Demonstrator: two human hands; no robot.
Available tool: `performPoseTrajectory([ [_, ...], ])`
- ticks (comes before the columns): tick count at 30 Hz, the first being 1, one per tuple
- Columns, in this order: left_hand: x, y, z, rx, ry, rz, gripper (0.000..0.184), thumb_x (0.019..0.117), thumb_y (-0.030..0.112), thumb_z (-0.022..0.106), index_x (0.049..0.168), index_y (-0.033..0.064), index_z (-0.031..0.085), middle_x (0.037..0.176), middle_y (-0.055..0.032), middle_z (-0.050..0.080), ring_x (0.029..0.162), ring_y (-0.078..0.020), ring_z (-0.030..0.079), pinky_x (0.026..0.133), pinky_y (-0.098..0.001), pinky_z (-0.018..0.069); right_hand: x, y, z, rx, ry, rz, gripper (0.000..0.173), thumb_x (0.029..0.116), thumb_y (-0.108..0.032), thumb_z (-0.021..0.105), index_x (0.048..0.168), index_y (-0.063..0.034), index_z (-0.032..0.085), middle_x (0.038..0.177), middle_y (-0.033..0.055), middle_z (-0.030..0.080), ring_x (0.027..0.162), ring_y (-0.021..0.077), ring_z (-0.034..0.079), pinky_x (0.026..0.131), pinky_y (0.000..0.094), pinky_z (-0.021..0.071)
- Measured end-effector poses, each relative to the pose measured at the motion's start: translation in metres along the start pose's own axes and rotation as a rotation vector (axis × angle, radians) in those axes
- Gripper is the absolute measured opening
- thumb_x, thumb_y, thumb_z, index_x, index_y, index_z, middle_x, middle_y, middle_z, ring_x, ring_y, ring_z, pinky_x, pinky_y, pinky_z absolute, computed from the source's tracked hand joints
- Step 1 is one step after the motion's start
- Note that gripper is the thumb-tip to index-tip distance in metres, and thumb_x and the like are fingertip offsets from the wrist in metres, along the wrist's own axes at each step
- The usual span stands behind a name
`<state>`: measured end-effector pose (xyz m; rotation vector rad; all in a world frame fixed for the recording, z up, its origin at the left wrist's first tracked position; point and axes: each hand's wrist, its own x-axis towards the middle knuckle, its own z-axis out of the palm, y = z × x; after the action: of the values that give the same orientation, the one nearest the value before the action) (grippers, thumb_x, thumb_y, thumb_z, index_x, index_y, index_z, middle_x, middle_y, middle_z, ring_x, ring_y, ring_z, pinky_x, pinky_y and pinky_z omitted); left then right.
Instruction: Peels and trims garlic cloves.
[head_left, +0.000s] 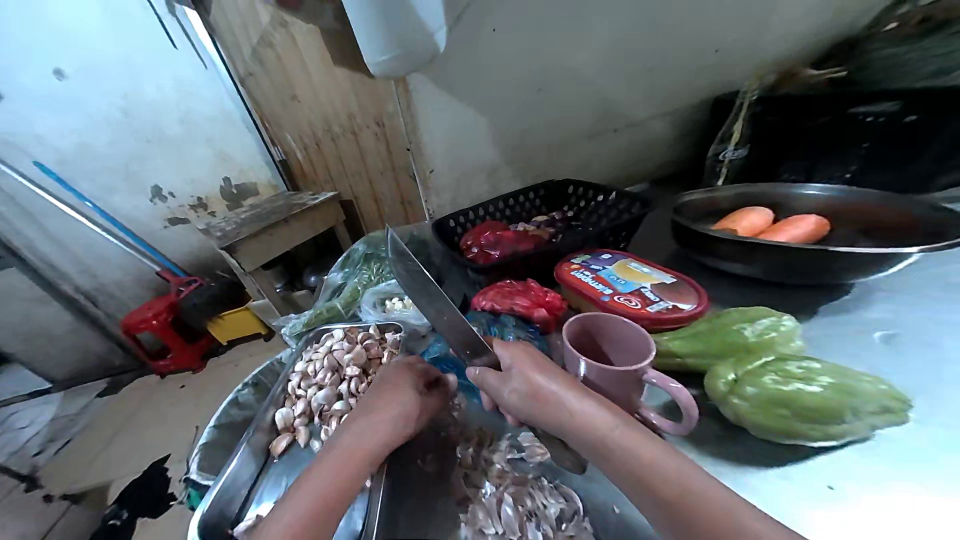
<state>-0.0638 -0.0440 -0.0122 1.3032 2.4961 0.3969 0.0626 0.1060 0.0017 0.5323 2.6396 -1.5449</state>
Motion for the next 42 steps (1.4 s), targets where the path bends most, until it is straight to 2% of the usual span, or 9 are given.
performPoseTrajectory([
  [6,-0.027,-0.007,-0.001,-0.68,0.15,-0.007,0.024,0.1038,0.027,0.056,0.104,0.0075,0.071,0.094,0.0046,0.068,0.088,-0.0029,0.063,0.085,-0.0255,0.0524,-0.007,-0.005,0.003,-0.037,-0.099,-0.064,0.033,0.1088,-0.026,0.05,0.133,-0.0058,0.059,0.086,0.0051,0.063,0.063,0.0105,0.057,0.062,0.0287,0.0506],
  [11,-0.027,-0.017,0.011,-0.917,0.171,0.067,0.025,0.1039,0.022,0.05,0.096,0.0106,0.071,0.087,0.007,0.069,0.08,-0.0036,0.064,0.077,-0.0237,0.054,-0.007,-0.002,0.007,-0.074,-0.123,-0.122,0.034,0.1085,-0.025,0.05,0.135,-0.0057,0.057,0.086,0.0066,0.063,0.066,0.0131,0.058,0.065,0.0318,0.0512],
  [19,-0.027,-0.012,0.005,-0.637,0.145,-0.016,0.017,0.0974,0.028,0.065,0.096,0.0108,0.065,0.083,0.0057,0.06,0.077,-0.0025,0.058,0.074,-0.0231,0.0499,-0.003,0.002,0.015,-0.205,-0.084,-0.176,0.045,0.1078,-0.024,0.048,0.152,-0.0195,0.048,0.108,0.0144,0.068,0.09,0.0255,0.067,0.083,0.0456,0.0545],
  [23,-0.033,-0.004,-0.002,-0.305,0.155,-0.037,0.036,0.0952,0.035,0.063,0.113,0.0045,0.07,0.105,-0.0084,0.067,0.094,-0.0147,0.063,0.087,-0.0342,0.0522,-0.002,0.005,0.021,-0.336,-0.067,-0.223,0.049,0.1082,-0.023,0.046,0.157,-0.0244,0.043,0.114,0.017,0.07,0.104,0.0328,0.068,0.092,0.0534,0.0526],
  [25,-0.034,-0.002,-0.001,-0.25,0.175,-0.017,0.04,0.0954,0.037,0.06,0.116,0.0043,0.069,0.109,-0.0101,0.067,0.098,-0.0161,0.064,0.089,-0.0345,0.052,-0.003,0.002,0.022,-0.352,-0.07,-0.203,0.052,0.1075,-0.02,0.046,0.159,-0.0244,0.04,0.116,0.0177,0.07,0.106,0.0338,0.068,0.093,0.0537,0.0519],
  [30,-0.033,-0.003,0.005,-0.48,0.203,-0.014,0.035,0.0976,0.038,0.062,0.108,0.0052,0.067,0.1,-0.0046,0.063,0.089,-0.0111,0.061,0.082,-0.0318,0.051,-0.004,0.003,0.021,-0.169,-0.054,-0.162,0.047,0.106,-0.02,0.047,0.153,-0.0203,0.047,0.11,0.014,0.068,0.095,0.0246,0.067,0.085,0.0451,0.0538],
  [34,-0.031,-0.006,0.008,-0.626,0.156,0.041,0.027,0.1004,0.027,0.059,0.115,0.0054,0.067,0.102,-0.0007,0.064,0.087,-0.005,0.061,0.079,-0.0245,0.051,-0.001,0.004,0.016,0.039,-0.067,-0.106,0.039,0.1076,-0.024,0.053,0.145,-0.012,0.052,0.087,0.0051,0.064,0.064,0.0115,0.059,0.061,0.0289,0.0513],
  [38,-0.031,-0.004,0.009,-0.862,0.129,-0.025,0.025,0.0999,0.013,0.061,0.123,0.0045,0.065,0.1,0.0015,0.067,0.082,-0.0045,0.063,0.074,-0.0213,0.0529,0.001,0.005,0.012,0.077,-0.055,-0.055,0.036,0.1073,-0.021,0.053,0.141,-0.0099,0.053,0.081,0.0033,0.061,0.059,0.0095,0.056,0.056,0.0266,0.0493],
  [42,-0.028,-0.008,0.013,-1.053,0.169,-0.052,0.014,0.0988,0.01,0.063,0.111,0.0056,0.067,0.095,-0.0015,0.069,0.078,-0.0086,0.065,0.069,-0.0228,0.0543,0.001,0.005,0.012,0.063,-0.042,-0.063,0.035,0.1074,-0.021,0.053,0.141,-0.011,0.054,0.08,0.0028,0.061,0.059,0.0092,0.056,0.057,0.026,0.0494],
])
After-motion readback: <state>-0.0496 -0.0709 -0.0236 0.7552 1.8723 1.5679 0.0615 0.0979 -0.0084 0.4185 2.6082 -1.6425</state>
